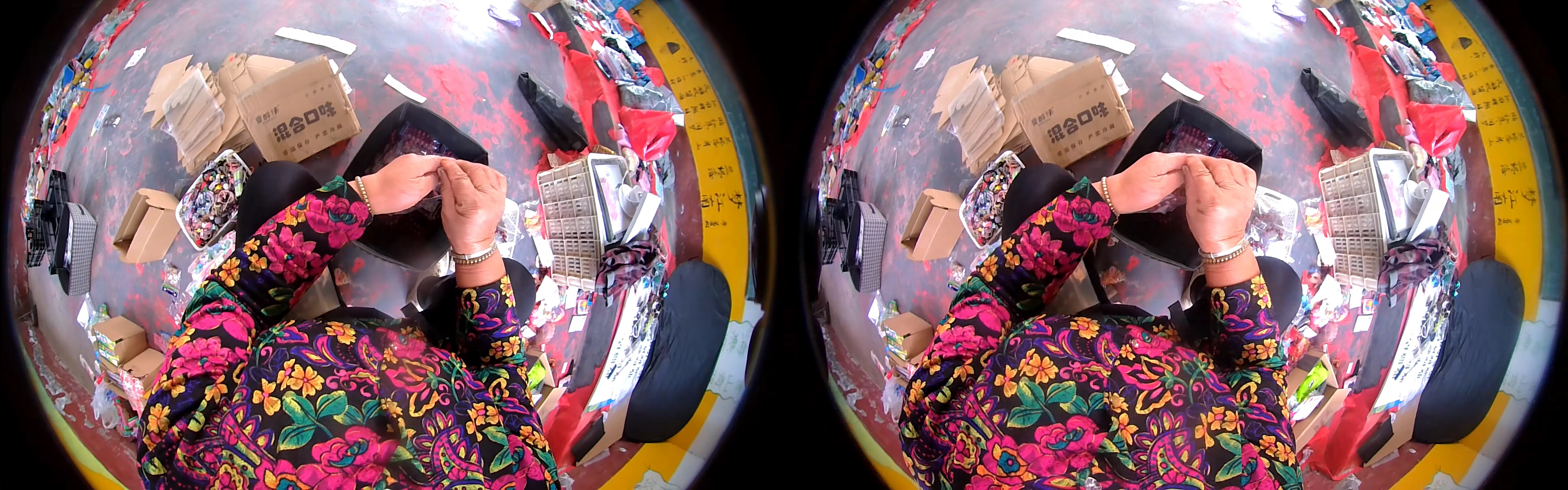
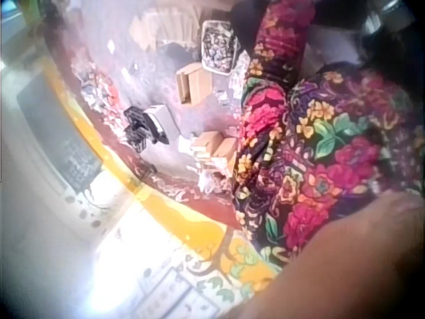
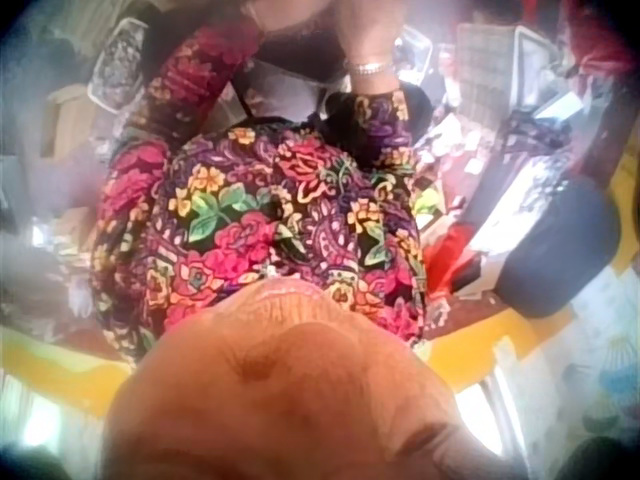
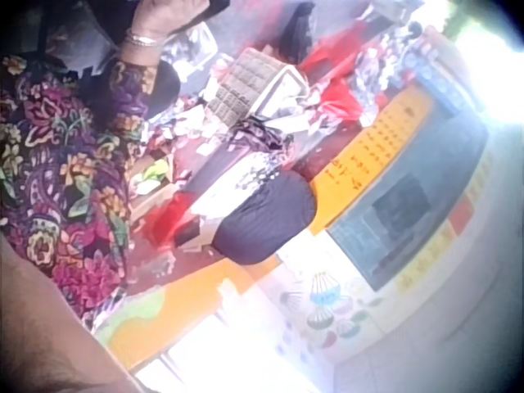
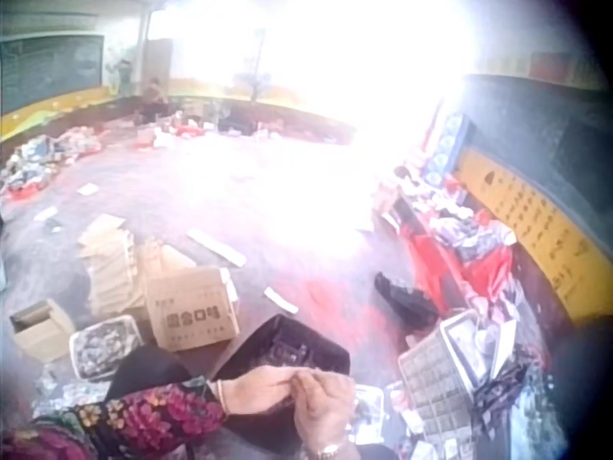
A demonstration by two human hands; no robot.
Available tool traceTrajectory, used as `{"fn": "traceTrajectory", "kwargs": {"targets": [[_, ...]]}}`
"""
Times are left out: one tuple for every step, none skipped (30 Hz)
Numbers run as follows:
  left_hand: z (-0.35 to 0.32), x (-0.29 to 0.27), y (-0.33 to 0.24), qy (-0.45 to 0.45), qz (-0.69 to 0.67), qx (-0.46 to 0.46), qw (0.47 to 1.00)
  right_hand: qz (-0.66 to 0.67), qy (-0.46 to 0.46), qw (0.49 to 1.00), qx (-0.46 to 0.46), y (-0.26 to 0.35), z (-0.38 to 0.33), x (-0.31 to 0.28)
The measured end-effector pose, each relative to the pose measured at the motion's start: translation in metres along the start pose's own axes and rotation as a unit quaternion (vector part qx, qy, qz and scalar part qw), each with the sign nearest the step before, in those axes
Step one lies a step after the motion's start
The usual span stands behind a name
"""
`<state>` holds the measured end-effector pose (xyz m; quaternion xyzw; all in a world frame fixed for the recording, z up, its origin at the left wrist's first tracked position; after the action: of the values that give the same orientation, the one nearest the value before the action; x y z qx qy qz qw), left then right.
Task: The person sits on the floor and repeatedly picks up red beaded bracelets from a black container. They place each bracelet into a clear plastic bag, seal the bag, and set it aside on the floor.
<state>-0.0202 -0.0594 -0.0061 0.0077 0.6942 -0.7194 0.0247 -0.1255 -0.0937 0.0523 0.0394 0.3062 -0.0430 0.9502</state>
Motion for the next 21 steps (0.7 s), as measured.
{"fn": "traceTrajectory", "kwargs": {"targets": [[0.0, -0.001, 0.0, -0.013, 0.031, 0.003, 0.999, -0.011, 0.007, 1.0, -0.012, 0.002, 0.002, 0.0], [-0.001, -0.003, 0.0, -0.027, 0.062, 0.006, 0.998, -0.021, 0.015, 0.999, -0.025, 0.005, 0.004, 0.0], [-0.001, -0.004, 0.0, -0.04, 0.093, 0.009, 0.995, -0.031, 0.022, 0.999, -0.037, 0.008, 0.005, 0.0], [-0.001, -0.004, 0.001, -0.042, 0.108, 0.006, 0.993, -0.039, 0.032, 0.998, -0.046, 0.009, 0.005, 0.001], [-0.001, -0.004, 0.003, -0.044, 0.124, 0.003, 0.991, -0.047, 0.042, 0.996, -0.056, 0.011, 0.004, 0.002], [0.0, -0.005, 0.004, -0.046, 0.139, 0.001, 0.989, -0.055, 0.051, 0.995, -0.065, 0.012, 0.004, 0.004], [0.0, -0.005, 0.005, -0.046, 0.151, 0.002, 0.987, -0.054, 0.053, 0.995, -0.065, 0.012, 0.003, 0.004], [0.001, -0.005, 0.007, -0.047, 0.163, 0.003, 0.986, -0.054, 0.055, 0.995, -0.065, 0.012, 0.002, 0.005], [0.001, -0.005, 0.008, -0.047, 0.175, 0.005, 0.983, -0.054, 0.057, 0.995, -0.064, 0.013, 0.001, 0.006], [0.001, -0.004, 0.006, -0.045, 0.18, 0.001, 0.983, -0.053, 0.059, 0.995, -0.062, 0.012, 0.001, 0.006], [0.001, -0.003, 0.003, -0.043, 0.185, -0.003, 0.982, -0.053, 0.06, 0.995, -0.06, 0.012, 0.001, 0.006], [0.001, -0.003, 0.001, -0.041, 0.19, -0.007, 0.981, -0.053, 0.061, 0.995, -0.057, 0.012, 0.0, 0.006], [0.0, -0.003, 0.003, -0.038, 0.203, -0.003, 0.978, -0.049, 0.061, 0.995, -0.056, 0.012, 0.001, 0.007], [0.001, -0.003, 0.007, -0.035, 0.216, 0.0, 0.976, -0.046, 0.061, 0.996, -0.055, 0.012, 0.001, 0.007], [0.001, -0.003, 0.009, -0.032, 0.229, 0.004, 0.973, -0.042, 0.06, 0.996, -0.054, 0.012, 0.002, 0.007], [0.001, -0.003, 0.009, -0.031, 0.229, 0.008, 0.973, -0.038, 0.06, 0.996, -0.049, 0.011, 0.002, 0.007], [0.001, -0.002, 0.009, -0.031, 0.229, 0.011, 0.973, -0.034, 0.059, 0.997, -0.044, 0.01, 0.003, 0.006], [0.001, -0.002, 0.008, -0.031, 0.229, 0.015, 0.973, -0.029, 0.059, 0.997, -0.038, 0.01, 0.003, 0.005], [0.001, -0.001, 0.006, -0.026, 0.224, 0.024, 0.974, -0.026, 0.056, 0.998, -0.032, 0.008, 0.003, 0.004], [0.001, 0.0, 0.003, -0.02, 0.219, 0.032, 0.975, -0.023, 0.054, 0.998, -0.025, 0.007, 0.003, 0.002], [0.001, 0.001, 0.001, -0.015, 0.214, 0.041, 0.976, -0.019, 0.051, 0.998, -0.019, 0.005, 0.003, 0.001]]}}
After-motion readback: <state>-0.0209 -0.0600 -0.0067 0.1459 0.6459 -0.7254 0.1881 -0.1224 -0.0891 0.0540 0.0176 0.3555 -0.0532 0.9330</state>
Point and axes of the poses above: each hand's wrist, its own z-axis towards the middle knuckle, its own x-axis out of the palm, y = z × x, the point moved 5 cm from there along z, towards the middle knuckle, and after that the axes turned 10 degrees about -x, right-handed, at the moved point
